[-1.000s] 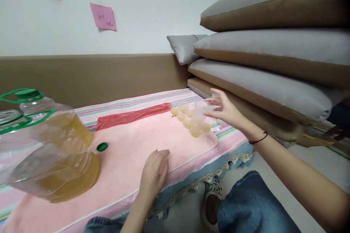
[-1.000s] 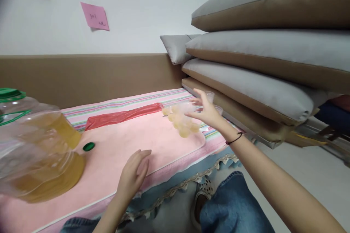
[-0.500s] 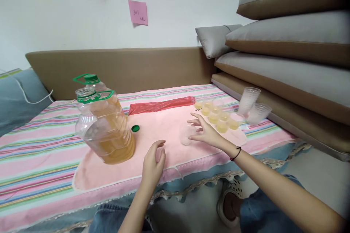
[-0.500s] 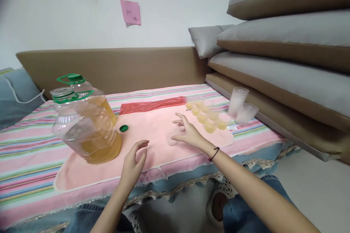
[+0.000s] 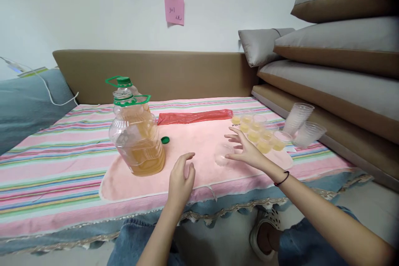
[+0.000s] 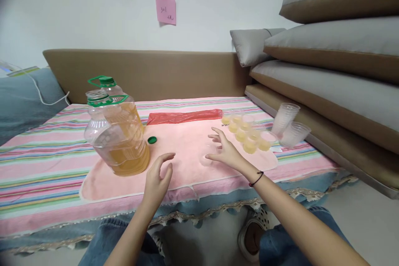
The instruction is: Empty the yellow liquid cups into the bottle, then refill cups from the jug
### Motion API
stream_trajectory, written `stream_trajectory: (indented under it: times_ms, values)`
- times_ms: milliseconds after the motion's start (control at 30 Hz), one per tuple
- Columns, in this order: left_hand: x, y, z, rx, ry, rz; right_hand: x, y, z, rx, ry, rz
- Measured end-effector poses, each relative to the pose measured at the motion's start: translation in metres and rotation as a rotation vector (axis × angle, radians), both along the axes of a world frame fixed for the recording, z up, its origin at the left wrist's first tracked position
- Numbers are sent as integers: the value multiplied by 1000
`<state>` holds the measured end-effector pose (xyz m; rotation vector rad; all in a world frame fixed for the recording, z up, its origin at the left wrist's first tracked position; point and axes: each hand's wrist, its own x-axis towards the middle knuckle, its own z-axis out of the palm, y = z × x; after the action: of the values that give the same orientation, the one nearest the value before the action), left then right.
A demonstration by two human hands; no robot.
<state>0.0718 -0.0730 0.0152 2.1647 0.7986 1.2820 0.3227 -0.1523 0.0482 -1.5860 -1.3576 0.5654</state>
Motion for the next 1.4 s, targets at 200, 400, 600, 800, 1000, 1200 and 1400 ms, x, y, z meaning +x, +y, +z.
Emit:
stream_trajectory:
  times_ms: [200,400,600,800,1000,1200,1400]
  values:
    - [-15,5,13,341,-196,231,-36,15,39,141,7,70]
    - [-45,21,27,263,-576,610,-105,66,39,163,94,251]
    - [-77,42,24,-265,-837,664,-158,120,15,129,170,361]
    - [-95,56,14,-443,-765,563,-193,157,-6,185,309,417]
    - [-99,56,13,-457,-761,549,-210,178,-15,347,367,410]
    - [-96,51,20,-504,-812,551,-216,179,-20,466,412,395]
    - [-92,50,22,-459,-822,501,-213,162,-13,457,415,324]
